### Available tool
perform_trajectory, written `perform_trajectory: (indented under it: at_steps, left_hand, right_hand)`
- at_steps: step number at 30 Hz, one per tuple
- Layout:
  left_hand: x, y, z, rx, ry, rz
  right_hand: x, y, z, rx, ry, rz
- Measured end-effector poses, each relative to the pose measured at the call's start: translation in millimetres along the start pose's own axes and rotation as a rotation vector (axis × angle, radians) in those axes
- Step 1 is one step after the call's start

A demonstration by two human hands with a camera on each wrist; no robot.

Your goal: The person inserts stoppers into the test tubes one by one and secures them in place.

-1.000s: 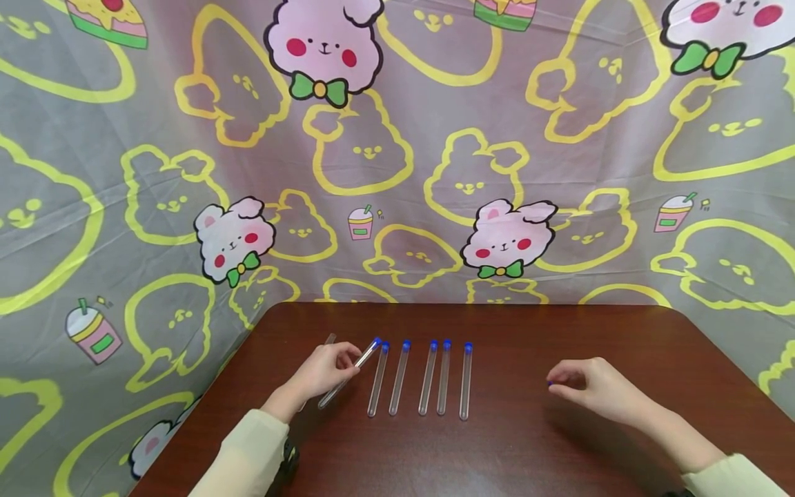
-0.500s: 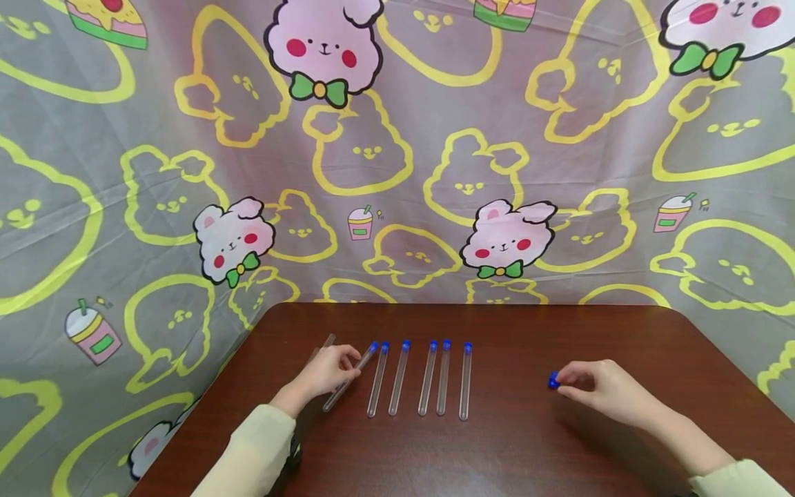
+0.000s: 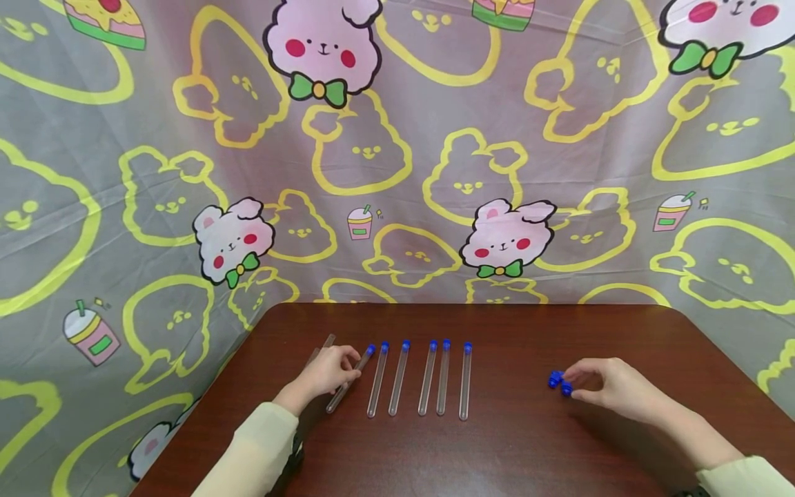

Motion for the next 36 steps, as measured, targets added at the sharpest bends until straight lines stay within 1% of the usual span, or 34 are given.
perform_trajectory:
  at_steps: [11, 21, 26, 30, 36]
  left_hand:
    - [2.6, 1.6, -1.0, 0.027, -0.008, -0.038]
    - [4.8, 6.7, -3.1, 0.031, -0.029, 0.004]
    - [6.1, 6.8, -3.7, 0.027, -0.029, 0.023]
    - [5.9, 5.6, -3.0, 0.026, -0.024, 0.048]
    - [4.2, 3.3, -0.3, 0.027, -0.020, 0.056]
  right_hand:
    - [-3.2, -0.4, 1.5, 0.009, 0.013, -0.005]
    - [-8.9, 0.7, -2.1, 0.040, 0.029, 0.016]
    - [-15.4, 2.9, -7.0, 0.071, 0.048, 0.015]
    - [-20.4, 6.0, -10.7, 0.108, 0.059, 0.005]
    - [-26.0, 10.8, -16.1, 0.170, 0.073, -0.015]
Point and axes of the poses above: each hand's wrist, its own z-axis away from the middle knuckle, its own y-axis out of the palm, x = y × z, the point moved 6 cm from there along -z, towards the middle knuckle, and after that the axes turned 13 degrees about y, right-handed, at the moved point
